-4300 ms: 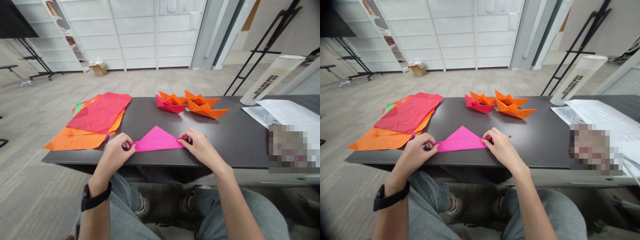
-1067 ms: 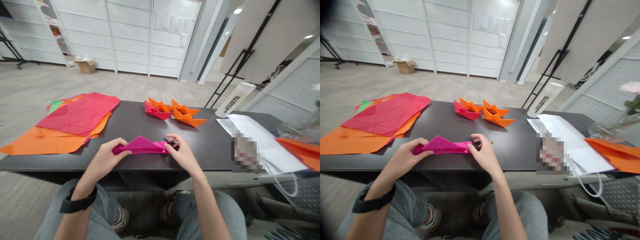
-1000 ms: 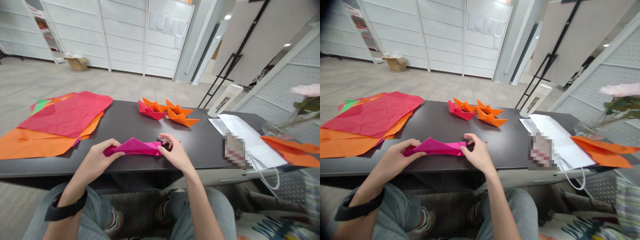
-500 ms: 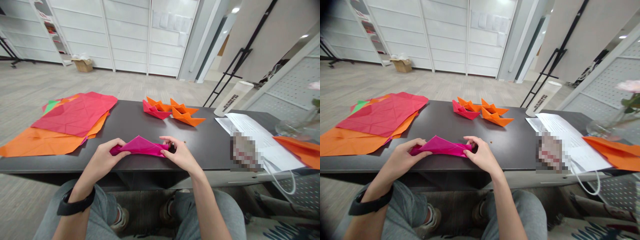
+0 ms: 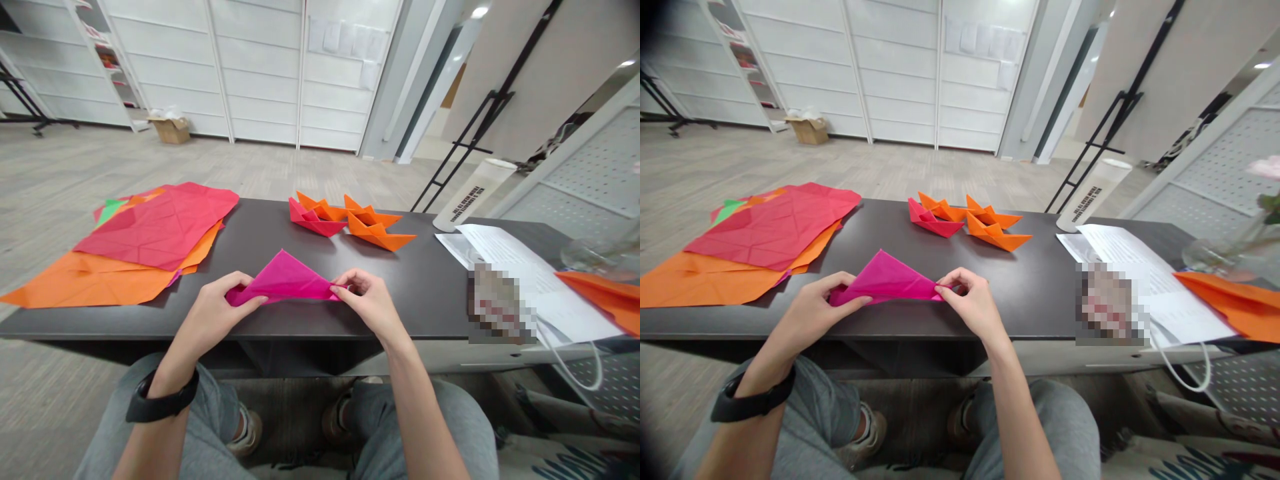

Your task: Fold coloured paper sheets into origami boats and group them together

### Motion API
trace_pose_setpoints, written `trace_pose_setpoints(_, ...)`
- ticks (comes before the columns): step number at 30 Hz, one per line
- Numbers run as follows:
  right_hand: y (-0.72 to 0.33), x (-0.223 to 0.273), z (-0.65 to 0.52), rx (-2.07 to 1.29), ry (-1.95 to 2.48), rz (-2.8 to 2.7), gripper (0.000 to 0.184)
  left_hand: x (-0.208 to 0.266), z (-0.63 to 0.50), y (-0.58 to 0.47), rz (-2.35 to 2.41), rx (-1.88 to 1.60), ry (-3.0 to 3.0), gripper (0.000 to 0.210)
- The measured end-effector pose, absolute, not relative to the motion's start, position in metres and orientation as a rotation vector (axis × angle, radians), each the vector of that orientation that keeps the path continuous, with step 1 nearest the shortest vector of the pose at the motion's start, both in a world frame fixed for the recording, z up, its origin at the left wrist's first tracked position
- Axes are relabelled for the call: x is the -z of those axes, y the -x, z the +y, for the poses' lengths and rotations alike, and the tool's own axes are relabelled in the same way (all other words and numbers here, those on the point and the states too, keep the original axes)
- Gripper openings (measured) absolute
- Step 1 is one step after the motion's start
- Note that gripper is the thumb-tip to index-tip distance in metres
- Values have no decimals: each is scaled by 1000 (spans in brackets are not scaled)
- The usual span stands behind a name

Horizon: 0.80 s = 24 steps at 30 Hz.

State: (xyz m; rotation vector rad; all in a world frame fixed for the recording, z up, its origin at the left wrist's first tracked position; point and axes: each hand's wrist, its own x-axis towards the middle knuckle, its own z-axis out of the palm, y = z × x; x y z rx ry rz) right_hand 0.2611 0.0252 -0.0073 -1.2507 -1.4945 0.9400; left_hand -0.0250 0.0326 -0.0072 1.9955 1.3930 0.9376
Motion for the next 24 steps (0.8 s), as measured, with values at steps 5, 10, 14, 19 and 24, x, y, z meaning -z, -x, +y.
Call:
trace_pose_setpoints(5,-263,0,21,-1035,1093,-1558,29,14,35,28,1442,-946,-1949,26)
trace_pose_setpoints(10,-266,3,24,-1115,1131,-1432,22,14,34,29,1419,-959,-1924,23)
trace_pose_setpoints(14,-266,7,26,-1156,1137,-1359,25,13,34,30,1359,-983,-1938,21)
trace_pose_setpoints(19,-264,8,27,-1112,1154,-1420,19,15,36,32,1248,-1083,-1987,20)
trace_pose_setpoints(24,-266,7,26,-1012,1131,-1646,10,16,37,33,1208,-1076,-1977,20)
